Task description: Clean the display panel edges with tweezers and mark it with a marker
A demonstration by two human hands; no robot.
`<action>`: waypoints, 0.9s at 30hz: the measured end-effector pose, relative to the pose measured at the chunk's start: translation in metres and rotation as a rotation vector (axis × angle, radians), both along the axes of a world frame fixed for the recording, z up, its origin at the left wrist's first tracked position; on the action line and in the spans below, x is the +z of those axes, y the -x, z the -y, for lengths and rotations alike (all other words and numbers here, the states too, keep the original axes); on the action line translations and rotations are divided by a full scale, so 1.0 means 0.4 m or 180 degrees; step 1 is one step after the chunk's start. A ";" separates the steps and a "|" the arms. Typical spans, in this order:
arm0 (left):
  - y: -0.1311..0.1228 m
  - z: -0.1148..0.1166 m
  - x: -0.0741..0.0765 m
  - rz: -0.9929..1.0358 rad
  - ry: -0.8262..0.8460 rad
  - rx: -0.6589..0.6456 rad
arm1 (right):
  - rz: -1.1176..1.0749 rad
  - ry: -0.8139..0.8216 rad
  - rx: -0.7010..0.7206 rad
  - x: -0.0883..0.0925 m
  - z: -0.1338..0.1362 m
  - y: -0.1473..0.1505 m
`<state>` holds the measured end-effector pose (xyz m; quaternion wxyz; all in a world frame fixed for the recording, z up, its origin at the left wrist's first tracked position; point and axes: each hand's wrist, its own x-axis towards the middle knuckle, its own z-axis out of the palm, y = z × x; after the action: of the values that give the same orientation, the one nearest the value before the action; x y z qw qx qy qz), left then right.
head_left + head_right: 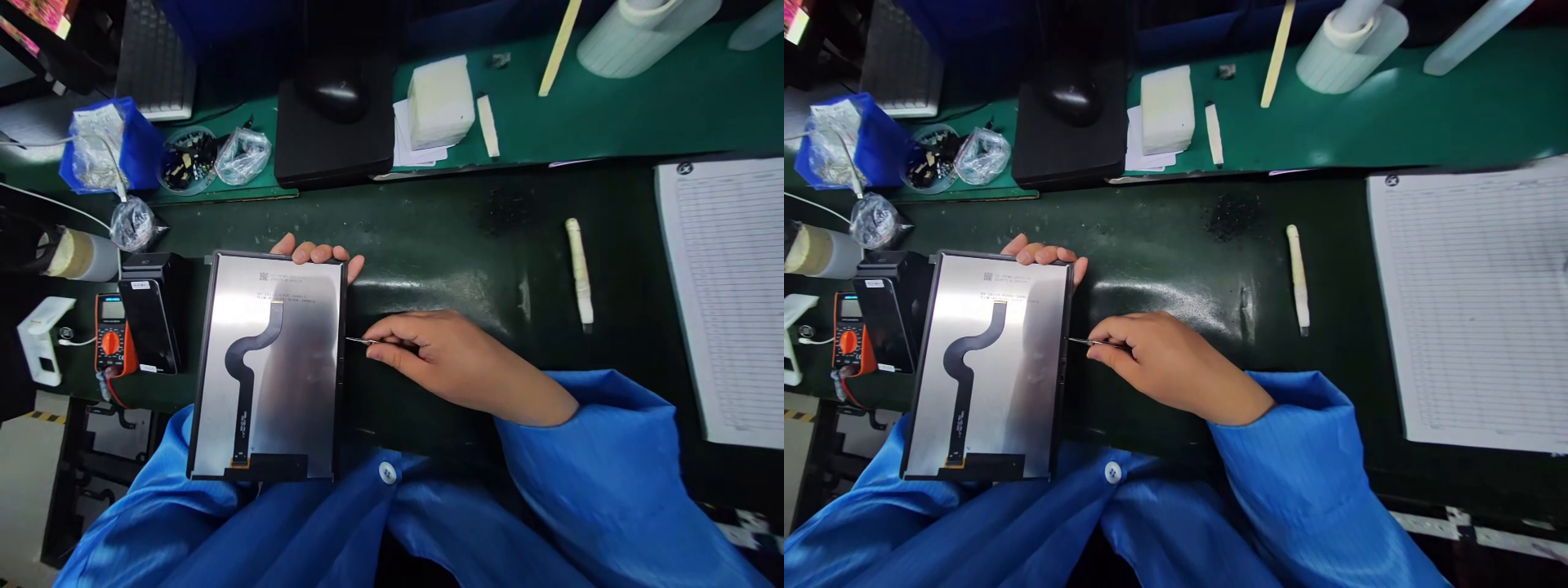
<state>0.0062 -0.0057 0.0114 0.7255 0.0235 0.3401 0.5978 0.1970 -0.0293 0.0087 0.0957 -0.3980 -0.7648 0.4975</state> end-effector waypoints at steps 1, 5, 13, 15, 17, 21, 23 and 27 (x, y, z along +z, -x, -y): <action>-0.001 -0.001 -0.002 -0.0071 0.0000 0.0020 | 0.0006 0.0087 -0.0061 0.000 0.000 0.001; -0.002 -0.002 -0.002 -0.0089 -0.0010 0.0031 | -0.0071 -0.0115 -0.0082 -0.003 0.000 0.001; -0.001 -0.003 0.002 -0.0221 0.0070 -0.0042 | 0.0015 0.0025 0.0019 0.000 -0.001 0.002; -0.003 -0.001 0.006 -0.0278 0.0073 -0.0038 | 0.0087 0.0164 -0.0046 0.000 -0.001 0.002; -0.006 0.002 0.011 -0.0275 0.0044 -0.0029 | 0.0136 0.0201 -0.0012 -0.001 -0.002 0.002; -0.006 0.006 0.020 -0.0309 0.0018 -0.0058 | 0.0103 -0.0005 0.0137 -0.001 -0.001 0.000; -0.005 0.006 0.022 -0.0376 0.0015 -0.0108 | 0.0076 -0.0132 0.0094 -0.001 -0.001 0.000; -0.004 0.007 0.019 -0.0400 0.0005 -0.0101 | 0.0092 -0.0138 -0.0060 0.002 0.000 0.004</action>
<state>0.0079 -0.0084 0.0191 0.7121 0.0658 0.3851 0.5833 0.1954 -0.0293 0.0095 0.0980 -0.4102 -0.7730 0.4740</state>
